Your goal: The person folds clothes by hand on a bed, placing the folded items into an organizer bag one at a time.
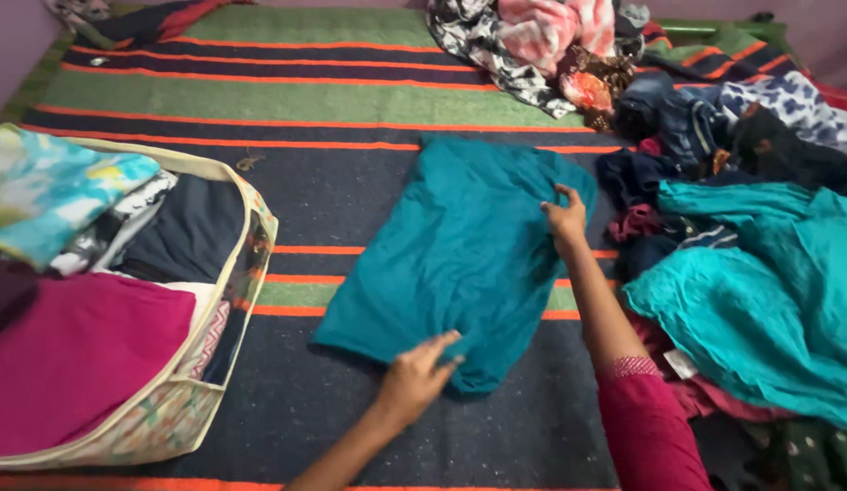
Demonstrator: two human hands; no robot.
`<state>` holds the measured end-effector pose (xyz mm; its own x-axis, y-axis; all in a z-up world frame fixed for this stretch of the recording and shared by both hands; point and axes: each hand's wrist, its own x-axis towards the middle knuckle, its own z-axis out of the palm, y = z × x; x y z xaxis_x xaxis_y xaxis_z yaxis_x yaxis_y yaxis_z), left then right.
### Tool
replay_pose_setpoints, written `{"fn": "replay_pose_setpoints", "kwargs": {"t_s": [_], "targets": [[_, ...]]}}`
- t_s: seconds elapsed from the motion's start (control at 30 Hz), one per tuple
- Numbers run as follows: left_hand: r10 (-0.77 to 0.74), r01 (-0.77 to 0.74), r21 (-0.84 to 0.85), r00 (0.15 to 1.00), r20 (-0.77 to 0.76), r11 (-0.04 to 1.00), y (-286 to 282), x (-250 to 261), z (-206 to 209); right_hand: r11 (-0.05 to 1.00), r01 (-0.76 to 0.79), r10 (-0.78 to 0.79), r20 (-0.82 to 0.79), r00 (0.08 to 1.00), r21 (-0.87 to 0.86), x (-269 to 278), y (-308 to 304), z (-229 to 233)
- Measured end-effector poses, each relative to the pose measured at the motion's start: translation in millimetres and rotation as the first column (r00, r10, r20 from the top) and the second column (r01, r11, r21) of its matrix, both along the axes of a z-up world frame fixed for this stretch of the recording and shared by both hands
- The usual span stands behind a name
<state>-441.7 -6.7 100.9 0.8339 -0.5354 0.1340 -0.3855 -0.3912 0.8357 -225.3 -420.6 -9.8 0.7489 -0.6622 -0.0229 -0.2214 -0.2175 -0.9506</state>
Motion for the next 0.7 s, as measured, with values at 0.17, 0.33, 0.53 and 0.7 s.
{"fn": "replay_pose_setpoints", "kwargs": {"t_s": [0.17, 0.33, 0.53, 0.7], "targets": [[-0.262, 0.228, 0.131, 0.866, 0.426, 0.965, -8.2, -23.9, -39.7, 0.861, -0.225, 0.182, 0.136, 0.974, 0.456, 39.7, -22.5, -3.9], [-0.329, 0.266, 0.198, 0.825, 0.459, 0.943, -7.8, -25.9, -45.1, 0.986, -0.101, 0.106, -0.037, 0.994, 0.131, 47.6, -24.1, -9.9], [-0.331, 0.272, 0.191, 0.817, 0.472, 0.943, -6.8, -25.4, -40.0, 0.956, -0.278, 0.290, -0.140, 0.947, 0.097, 44.9, -26.8, 11.5], [-0.305, 0.214, 0.224, 0.770, 0.560, 0.951, -10.3, -27.5, -39.9, 0.925, -0.293, 0.289, 0.052, 0.956, 0.243, 43.7, -63.6, 43.6]]}}
